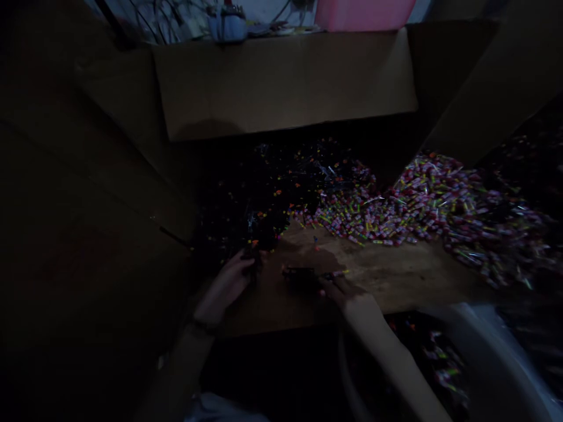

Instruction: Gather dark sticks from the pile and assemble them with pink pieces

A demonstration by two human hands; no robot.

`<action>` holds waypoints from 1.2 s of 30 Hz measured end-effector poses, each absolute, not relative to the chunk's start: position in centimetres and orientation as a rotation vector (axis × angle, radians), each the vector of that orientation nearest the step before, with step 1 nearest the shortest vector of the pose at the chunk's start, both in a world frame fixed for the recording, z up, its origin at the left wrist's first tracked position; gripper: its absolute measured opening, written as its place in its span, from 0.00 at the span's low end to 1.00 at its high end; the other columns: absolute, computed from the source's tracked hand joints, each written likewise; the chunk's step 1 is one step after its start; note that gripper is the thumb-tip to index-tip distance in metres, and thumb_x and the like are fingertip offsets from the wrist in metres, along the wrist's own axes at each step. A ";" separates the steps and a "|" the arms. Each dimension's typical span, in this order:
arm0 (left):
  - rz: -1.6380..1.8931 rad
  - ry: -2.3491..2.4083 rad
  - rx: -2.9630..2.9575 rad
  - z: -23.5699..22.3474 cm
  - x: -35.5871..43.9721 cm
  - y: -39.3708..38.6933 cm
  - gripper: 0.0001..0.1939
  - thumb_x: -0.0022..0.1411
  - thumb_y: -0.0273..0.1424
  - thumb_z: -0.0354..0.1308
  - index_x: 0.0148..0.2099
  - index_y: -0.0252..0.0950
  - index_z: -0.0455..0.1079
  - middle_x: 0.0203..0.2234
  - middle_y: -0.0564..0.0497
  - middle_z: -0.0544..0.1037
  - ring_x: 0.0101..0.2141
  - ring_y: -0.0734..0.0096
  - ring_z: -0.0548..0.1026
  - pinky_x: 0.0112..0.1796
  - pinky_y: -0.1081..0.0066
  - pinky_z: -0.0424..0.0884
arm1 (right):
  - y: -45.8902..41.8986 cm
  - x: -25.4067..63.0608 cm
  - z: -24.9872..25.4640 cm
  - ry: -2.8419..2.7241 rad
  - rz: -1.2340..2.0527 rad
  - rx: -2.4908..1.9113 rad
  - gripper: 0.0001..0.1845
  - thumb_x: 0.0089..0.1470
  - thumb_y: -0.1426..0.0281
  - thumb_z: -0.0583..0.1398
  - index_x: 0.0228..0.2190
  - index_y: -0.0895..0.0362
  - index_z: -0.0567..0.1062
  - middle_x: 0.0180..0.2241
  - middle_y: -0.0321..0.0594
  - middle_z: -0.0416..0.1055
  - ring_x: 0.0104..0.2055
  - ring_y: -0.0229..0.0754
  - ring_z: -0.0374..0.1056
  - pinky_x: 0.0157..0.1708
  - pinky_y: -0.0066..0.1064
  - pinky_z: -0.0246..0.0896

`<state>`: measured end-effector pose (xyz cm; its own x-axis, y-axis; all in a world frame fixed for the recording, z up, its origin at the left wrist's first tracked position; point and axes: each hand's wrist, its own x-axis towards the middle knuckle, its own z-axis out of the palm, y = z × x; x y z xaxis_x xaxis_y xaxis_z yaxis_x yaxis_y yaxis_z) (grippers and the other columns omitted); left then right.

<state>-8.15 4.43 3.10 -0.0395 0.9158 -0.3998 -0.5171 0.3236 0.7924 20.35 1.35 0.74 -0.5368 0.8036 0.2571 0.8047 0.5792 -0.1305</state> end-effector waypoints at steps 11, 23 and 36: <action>1.252 1.032 0.602 5.5 -4.1 1.7 0.14 0.52 0.34 0.64 0.41 0.34 0.71 0.38 0.46 0.79 0.36 0.65 0.77 0.37 0.69 0.72 | 0.5 17.1 2.7 -1.966 0.742 -1.444 0.22 0.60 0.62 0.52 0.54 0.56 0.61 0.40 0.46 0.75 0.37 0.46 0.73 0.32 0.32 0.68; 1.577 0.919 0.286 7.8 -1.8 1.0 0.07 0.63 0.31 0.53 0.45 0.38 0.62 0.42 0.46 0.77 0.44 0.59 0.76 0.48 0.54 0.70 | -2.2 11.5 4.5 -1.695 1.000 -1.092 0.08 0.60 0.70 0.55 0.41 0.53 0.71 0.38 0.38 0.72 0.42 0.38 0.69 0.41 0.26 0.62; 1.634 0.929 0.237 8.8 -0.8 0.6 0.07 0.65 0.32 0.52 0.45 0.40 0.61 0.41 0.49 0.76 0.42 0.62 0.77 0.46 0.58 0.71 | -2.6 11.0 4.3 -1.644 0.949 -1.123 0.09 0.56 0.71 0.60 0.41 0.51 0.74 0.37 0.34 0.76 0.37 0.36 0.72 0.37 0.24 0.65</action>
<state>-0.79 0.56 8.84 -0.2976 0.8986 -0.3223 -0.7368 -0.0015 0.6761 11.02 -2.58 4.32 -0.1801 0.9511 0.2508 0.2580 0.2917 -0.9211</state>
